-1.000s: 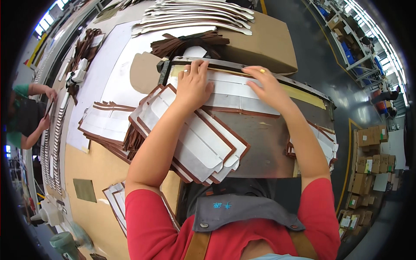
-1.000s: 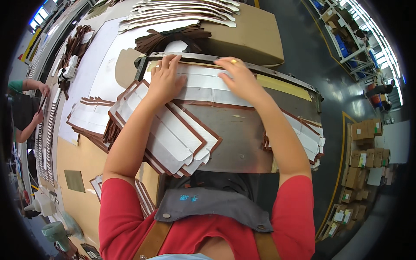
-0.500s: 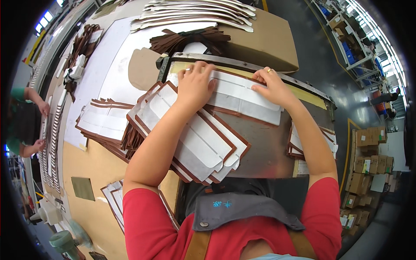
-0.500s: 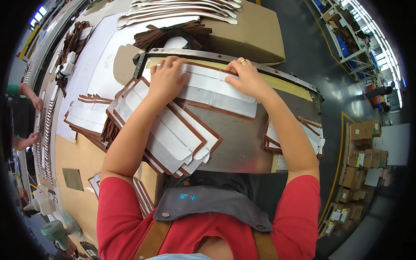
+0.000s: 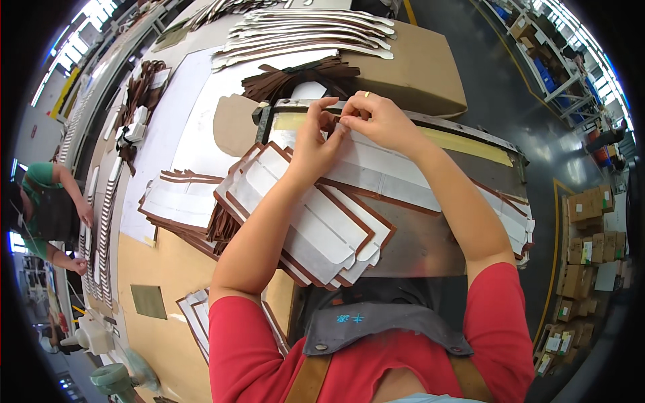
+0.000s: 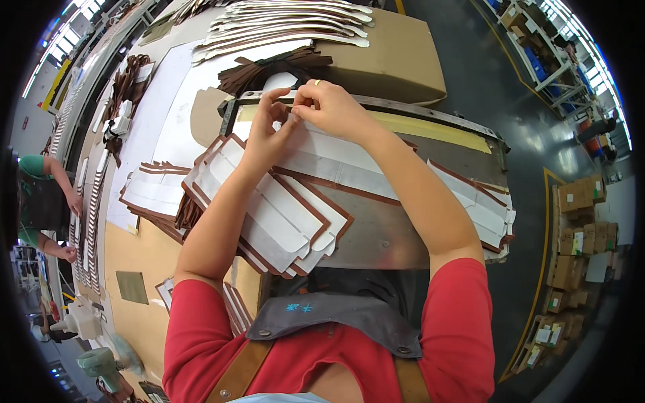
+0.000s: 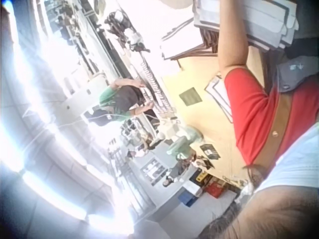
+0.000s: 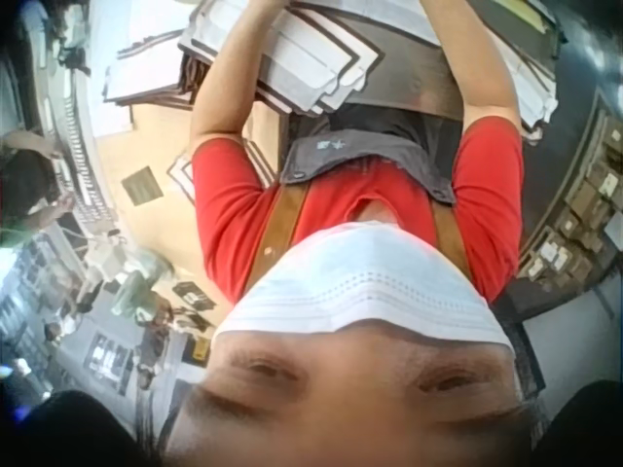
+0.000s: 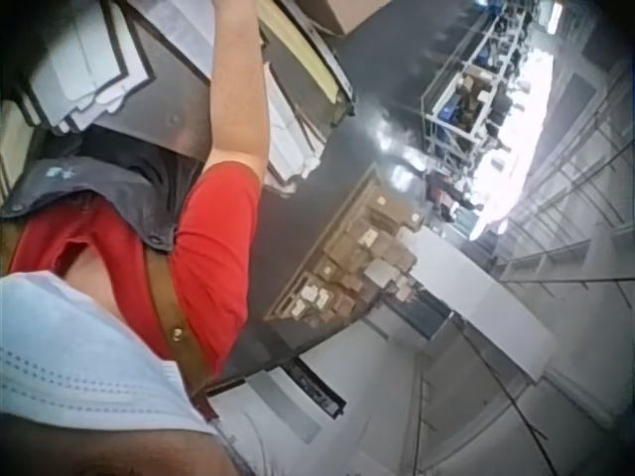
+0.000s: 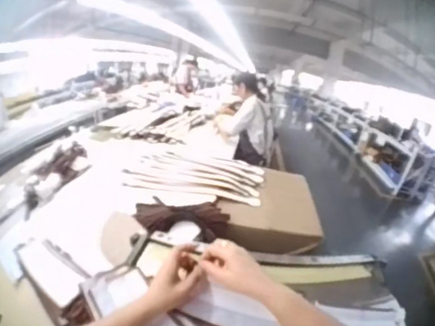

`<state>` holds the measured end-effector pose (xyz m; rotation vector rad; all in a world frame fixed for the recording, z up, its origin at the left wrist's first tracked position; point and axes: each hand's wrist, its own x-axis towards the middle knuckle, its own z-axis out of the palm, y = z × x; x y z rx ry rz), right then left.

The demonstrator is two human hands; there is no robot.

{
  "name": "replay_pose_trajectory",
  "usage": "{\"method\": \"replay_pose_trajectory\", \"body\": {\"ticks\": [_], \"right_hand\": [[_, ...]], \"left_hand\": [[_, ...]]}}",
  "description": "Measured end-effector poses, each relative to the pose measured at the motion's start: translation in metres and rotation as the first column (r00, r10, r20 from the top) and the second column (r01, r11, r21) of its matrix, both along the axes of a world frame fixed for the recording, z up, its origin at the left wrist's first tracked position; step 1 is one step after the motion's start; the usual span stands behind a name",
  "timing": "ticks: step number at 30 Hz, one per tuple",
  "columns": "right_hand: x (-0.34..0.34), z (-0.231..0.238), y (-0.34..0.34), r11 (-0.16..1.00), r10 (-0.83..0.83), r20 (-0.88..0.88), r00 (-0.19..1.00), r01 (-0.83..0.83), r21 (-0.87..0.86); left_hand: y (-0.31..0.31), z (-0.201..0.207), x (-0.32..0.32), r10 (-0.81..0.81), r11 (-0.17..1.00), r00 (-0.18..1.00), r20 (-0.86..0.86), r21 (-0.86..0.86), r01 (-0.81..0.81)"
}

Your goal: The person assembles flat paper or cardboard components by hand at a workbench. They repeatedly pick up a white rectangular piece and a brown frame-like piece, align them, and press them together. The assembled units are stacked into a growing pile on the table.

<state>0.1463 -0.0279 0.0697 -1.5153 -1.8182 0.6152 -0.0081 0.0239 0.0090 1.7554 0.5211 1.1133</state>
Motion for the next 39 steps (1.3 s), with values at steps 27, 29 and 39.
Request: {"method": "replay_pose_trajectory", "body": {"ticks": [27, 29, 39], "right_hand": [[0.097, 0.000, -0.114, 0.878, -0.412, 0.253, 0.875, 0.455, -0.146], [0.088, -0.028, -0.104, 0.941, -0.337, 0.278, 0.900, 0.328, 0.079], [0.073, -0.056, -0.098, 0.966, -0.259, 0.512, 0.819, 0.226, 0.128]], "left_hand": [[-0.024, 0.021, -0.003, 0.284, 0.846, 0.532, -0.797, 0.470, 0.252], [-0.024, 0.023, -0.004, 0.258, 0.864, 0.523, -0.813, 0.436, 0.251], [-0.025, 0.001, -0.005, 0.392, 0.795, 0.541, -0.744, 0.570, 0.208]]}}
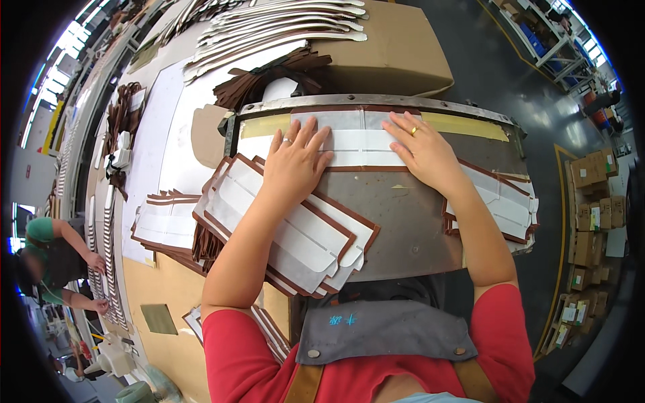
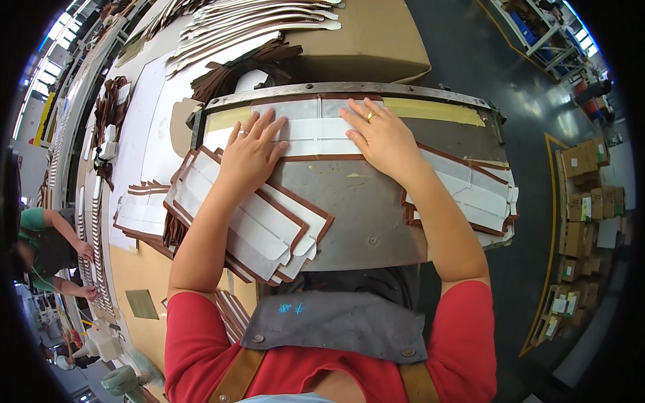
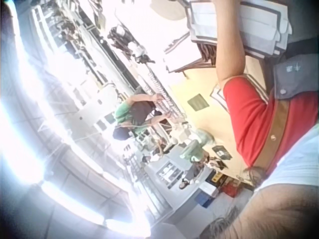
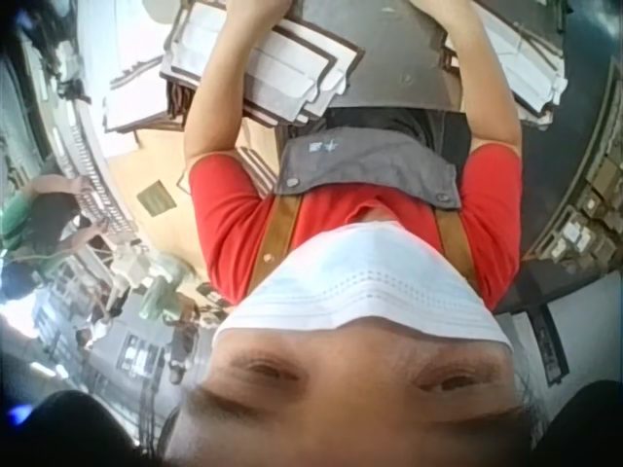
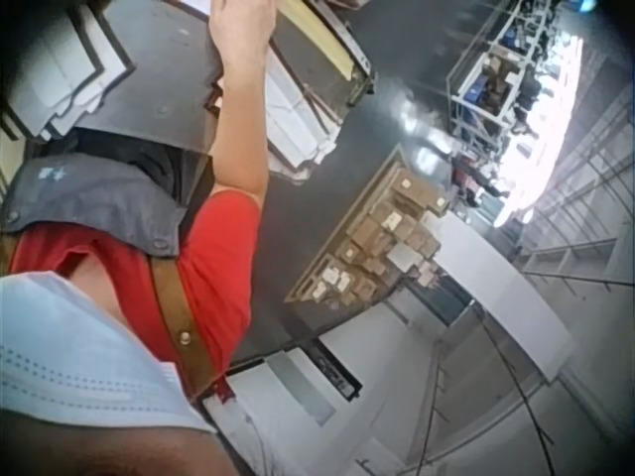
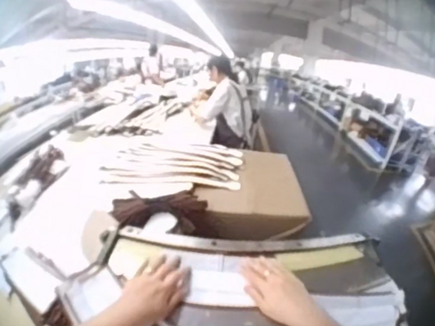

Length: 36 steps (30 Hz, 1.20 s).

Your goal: The person assembles flat paper or cardboard components by hand at a workbench. They repeatedly pick up a white rectangular piece and a brown frame-like piece, align them, and press them together. The assembled units are stacked into a growing pile on the table.

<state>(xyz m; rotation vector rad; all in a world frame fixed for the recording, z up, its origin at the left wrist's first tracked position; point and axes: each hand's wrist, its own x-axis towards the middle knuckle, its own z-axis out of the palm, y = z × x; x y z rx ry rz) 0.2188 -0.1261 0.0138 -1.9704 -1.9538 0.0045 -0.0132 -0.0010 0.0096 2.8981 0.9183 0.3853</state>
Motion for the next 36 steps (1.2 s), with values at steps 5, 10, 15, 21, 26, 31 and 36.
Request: {"method": "replay_pose_trajectory", "body": {"ticks": [5, 10, 15, 21, 26, 31, 36], "right_hand": [[0.003, -0.003, 0.004, 0.999, -0.016, 0.020, 1.000, 0.015, 0.045], [-0.003, 0.004, 0.001, 0.998, -0.025, 0.007, 1.000, 0.024, 0.058], [-0.010, 0.009, -0.001, 0.995, -0.028, 0.037, 0.999, 0.024, 0.096], [-0.009, 0.007, 0.002, 0.993, -0.025, 0.034, 0.999, 0.021, 0.115], [-0.002, 0.018, 0.010, 0.998, 0.043, -0.035, 0.998, -0.041, 0.049], [-0.010, 0.015, 0.063, 0.974, 0.216, -0.139, 0.966, -0.204, 0.096], [-0.040, -0.003, 0.105, 0.942, 0.326, -0.164, 0.931, -0.306, 0.138]], "left_hand": [[0.005, -0.007, 0.007, 0.012, 1.000, 1.000, 0.022, 0.025, -0.013], [0.004, -0.006, 0.007, -0.036, 0.997, 0.996, 0.084, 0.067, 0.030], [0.003, -0.006, 0.007, -0.075, 0.995, 0.984, 0.163, 0.070, 0.065], [-0.001, -0.008, 0.009, -0.071, 0.994, 0.978, 0.196, 0.090, 0.054], [0.001, -0.009, 0.007, -0.075, 0.994, 0.969, 0.237, 0.089, 0.055], [0.003, -0.009, 0.009, -0.079, 0.996, 0.969, 0.233, 0.066, 0.066], [0.007, -0.012, 0.006, -0.059, 0.998, 0.971, 0.231, -0.010, 0.063]]}}
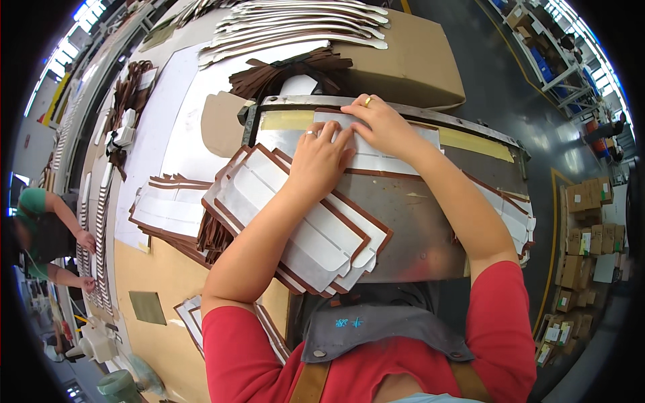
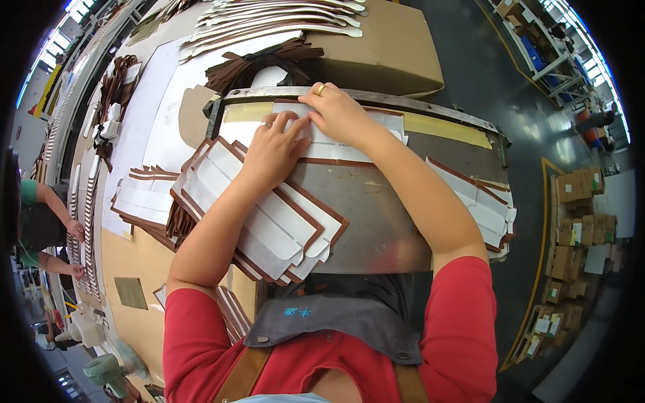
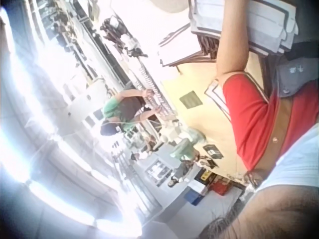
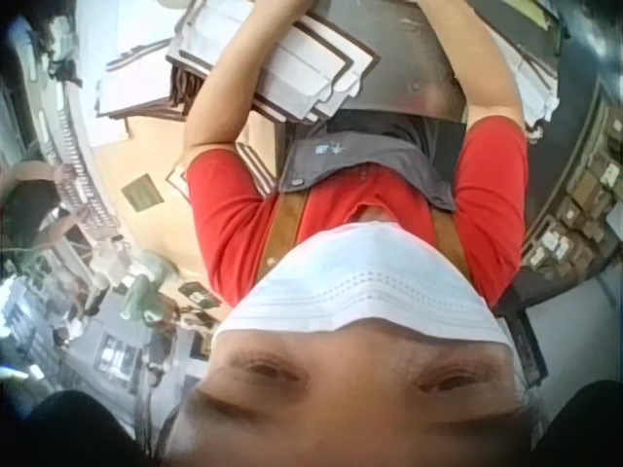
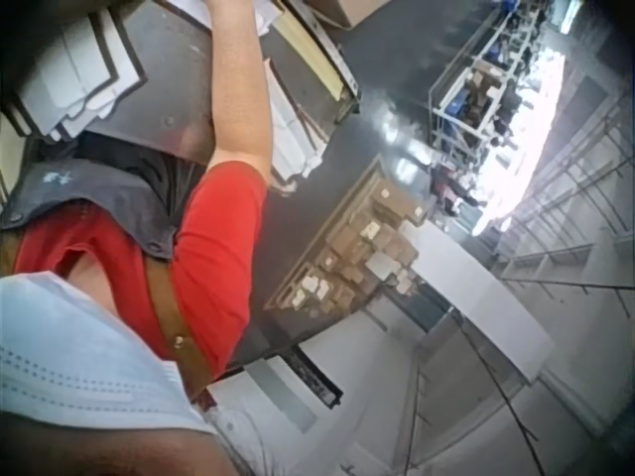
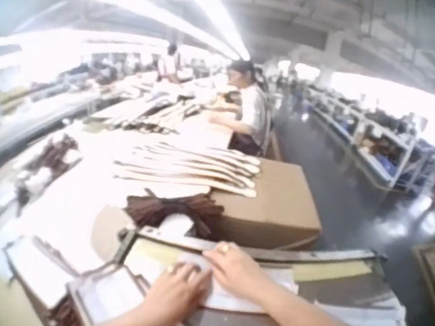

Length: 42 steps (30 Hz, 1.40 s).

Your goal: The person assembles flat paper or cardboard components by hand at a workbench. They repeatedly pick up a white rectangular piece and a brown frame-like piece, align them, and press them together. The assembled units are stacked into a growing pile on the table.

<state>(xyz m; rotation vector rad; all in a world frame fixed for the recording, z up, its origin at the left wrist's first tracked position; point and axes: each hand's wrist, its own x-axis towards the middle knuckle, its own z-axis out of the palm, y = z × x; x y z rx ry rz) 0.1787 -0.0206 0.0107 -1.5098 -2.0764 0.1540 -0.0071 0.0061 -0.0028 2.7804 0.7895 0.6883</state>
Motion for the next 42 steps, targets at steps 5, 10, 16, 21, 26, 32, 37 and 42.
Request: {"method": "replay_pose_trajectory", "body": {"ticks": [5, 10, 16, 21, 26, 32, 37, 42], "right_hand": [[-0.010, -0.003, 0.000, 0.996, -0.032, 0.151, 0.988, 0.020, 0.083], [-0.006, -0.002, -0.008, 0.991, -0.081, 0.285, 0.955, 0.048, 0.121], [0.043, 0.010, -0.049, 0.988, -0.149, 0.309, 0.939, 0.134, 0.072], [0.073, 0.020, -0.086, 0.982, -0.189, 0.318, 0.929, 0.178, 0.063], [0.102, 0.030, -0.111, 0.863, -0.445, 0.154, 0.882, 0.469, -0.189], [0.085, 0.002, -0.106, 0.834, -0.525, -0.092, 0.846, 0.490, -0.254], [0.079, 0.057, -0.166, 0.889, -0.407, -0.417, 0.813, 0.457, 0.023], [0.105, 0.088, -0.261, 0.843, -0.436, -0.654, 0.618, 0.535, -0.056]], "left_hand": [[0.011, 0.000, 0.002, 0.088, 0.996, 0.991, 0.098, 0.020, -0.090], [0.008, 0.004, 0.003, 0.219, 0.975, 0.965, -0.148, 0.070, -0.210], [0.003, 0.008, 0.007, 0.305, 0.952, 0.921, -0.244, 0.116, -0.284], [0.005, 0.010, 0.007, 0.304, 0.953, 0.908, -0.289, 0.113, -0.282], [0.006, 0.004, 0.006, 0.297, 0.953, 0.932, -0.206, 0.122, -0.277], [0.013, 0.007, -0.004, 0.217, 0.975, 0.975, -0.039, -0.040, -0.219], [-0.017, 0.050, -0.068, -0.078, 0.983, 0.985, -0.155, -0.176, 0.050], [-0.040, 0.026, -0.077, -0.004, 1.000, 0.993, -0.118, -0.016, 0.002]]}}
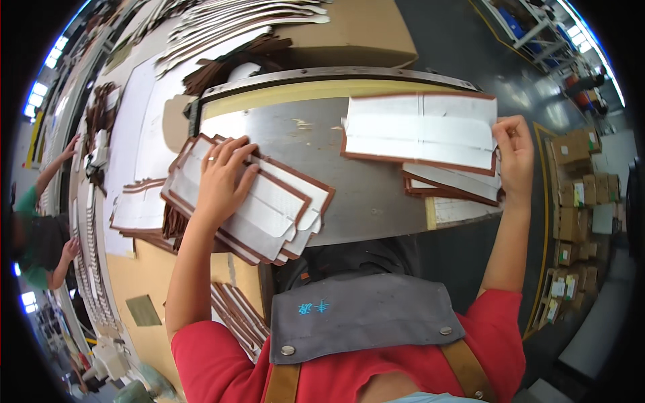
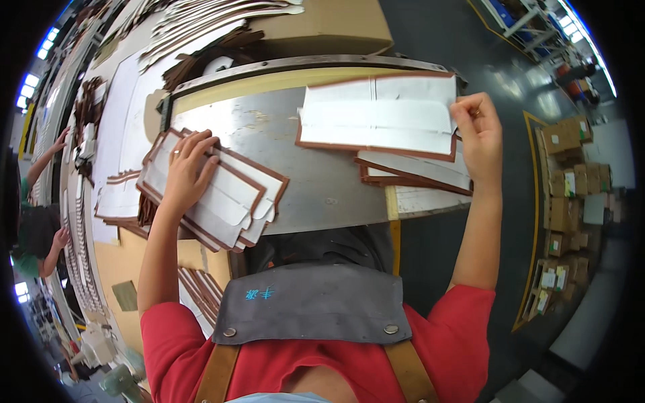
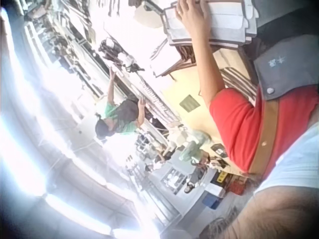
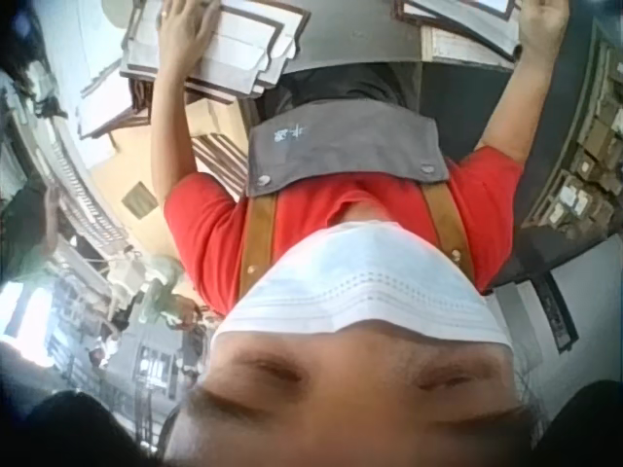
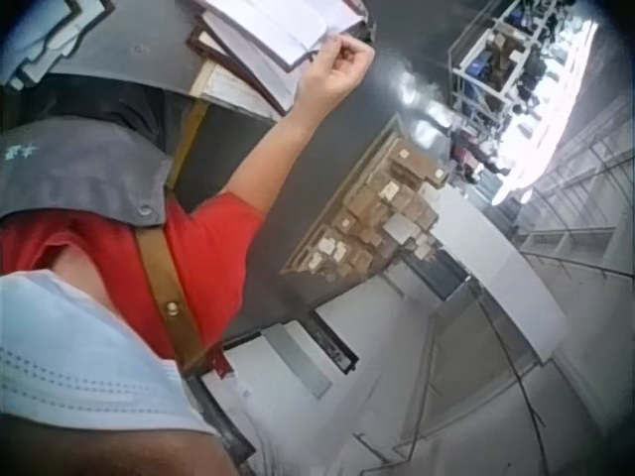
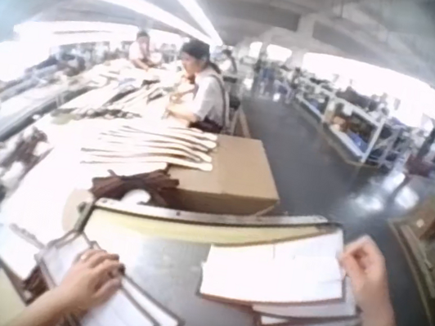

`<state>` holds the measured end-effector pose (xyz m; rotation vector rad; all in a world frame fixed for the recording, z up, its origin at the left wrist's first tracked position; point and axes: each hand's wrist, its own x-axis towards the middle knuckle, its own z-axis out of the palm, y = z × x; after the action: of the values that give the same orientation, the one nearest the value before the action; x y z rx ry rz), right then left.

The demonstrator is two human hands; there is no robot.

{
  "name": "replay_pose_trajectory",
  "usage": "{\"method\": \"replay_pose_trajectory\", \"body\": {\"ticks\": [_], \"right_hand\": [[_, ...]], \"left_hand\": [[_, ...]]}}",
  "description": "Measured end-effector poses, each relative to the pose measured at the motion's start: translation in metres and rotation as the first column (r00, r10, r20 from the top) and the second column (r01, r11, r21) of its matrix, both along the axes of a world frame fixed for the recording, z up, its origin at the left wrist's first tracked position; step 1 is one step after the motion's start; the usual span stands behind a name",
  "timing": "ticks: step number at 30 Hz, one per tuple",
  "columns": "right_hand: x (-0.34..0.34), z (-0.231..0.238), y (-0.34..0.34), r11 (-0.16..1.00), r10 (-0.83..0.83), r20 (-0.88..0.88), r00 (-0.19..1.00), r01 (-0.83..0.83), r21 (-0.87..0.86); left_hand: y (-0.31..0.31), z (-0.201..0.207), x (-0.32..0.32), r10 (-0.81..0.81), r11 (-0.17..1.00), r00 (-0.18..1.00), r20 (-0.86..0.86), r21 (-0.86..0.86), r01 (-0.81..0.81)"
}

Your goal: The person assembles flat paper or cardboard components by hand at a workbench. They repeatedly pick up a white rectangular piece and a brown frame-like piece, align them, and press them together. The assembled units are stacked into a growing pile on the table.

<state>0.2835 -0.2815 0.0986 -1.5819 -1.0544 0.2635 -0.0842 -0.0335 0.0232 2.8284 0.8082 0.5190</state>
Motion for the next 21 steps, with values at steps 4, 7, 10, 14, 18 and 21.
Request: {"method": "replay_pose_trajectory", "body": {"ticks": [4, 7, 10, 14, 18, 21], "right_hand": [[-0.034, -0.030, -0.040, 0.984, 0.030, -0.160, 0.987, -0.058, -0.168], [-0.085, -0.050, -0.064, 0.968, 0.047, -0.567, 0.822, -0.177, -0.177], [-0.116, -0.066, -0.077, 0.956, 0.081, -0.669, 0.739, -0.248, -0.159], [-0.127, -0.083, -0.076, 0.943, 0.020, -0.296, 0.955, -0.116, -0.312], [-0.105, -0.083, -0.088, 0.926, -0.133, 0.212, 0.968, 0.198, -0.322], [-0.097, -0.083, -0.084, 0.963, -0.057, 0.433, 0.900, 0.164, -0.214]], "left_hand": [[-0.014, 0.009, 0.028, 0.043, 0.999, 0.999, 0.026, 0.000, -0.043], [-0.059, 0.032, 0.069, -0.188, 0.978, 0.971, 0.150, -0.065, 0.199], [-0.116, 0.039, 0.096, -0.603, 0.775, 0.775, 0.186, -0.091, 0.625], [-0.148, 0.008, 0.106, -0.703, 0.693, 0.701, 0.119, -0.106, 0.713], [-0.152, -0.004, 0.101, -0.653, 0.755, 0.756, 0.030, -0.047, 0.654], [-0.157, -0.002, 0.104, -0.617, 0.786, 0.787, -0.010, -0.048, 0.616]]}}
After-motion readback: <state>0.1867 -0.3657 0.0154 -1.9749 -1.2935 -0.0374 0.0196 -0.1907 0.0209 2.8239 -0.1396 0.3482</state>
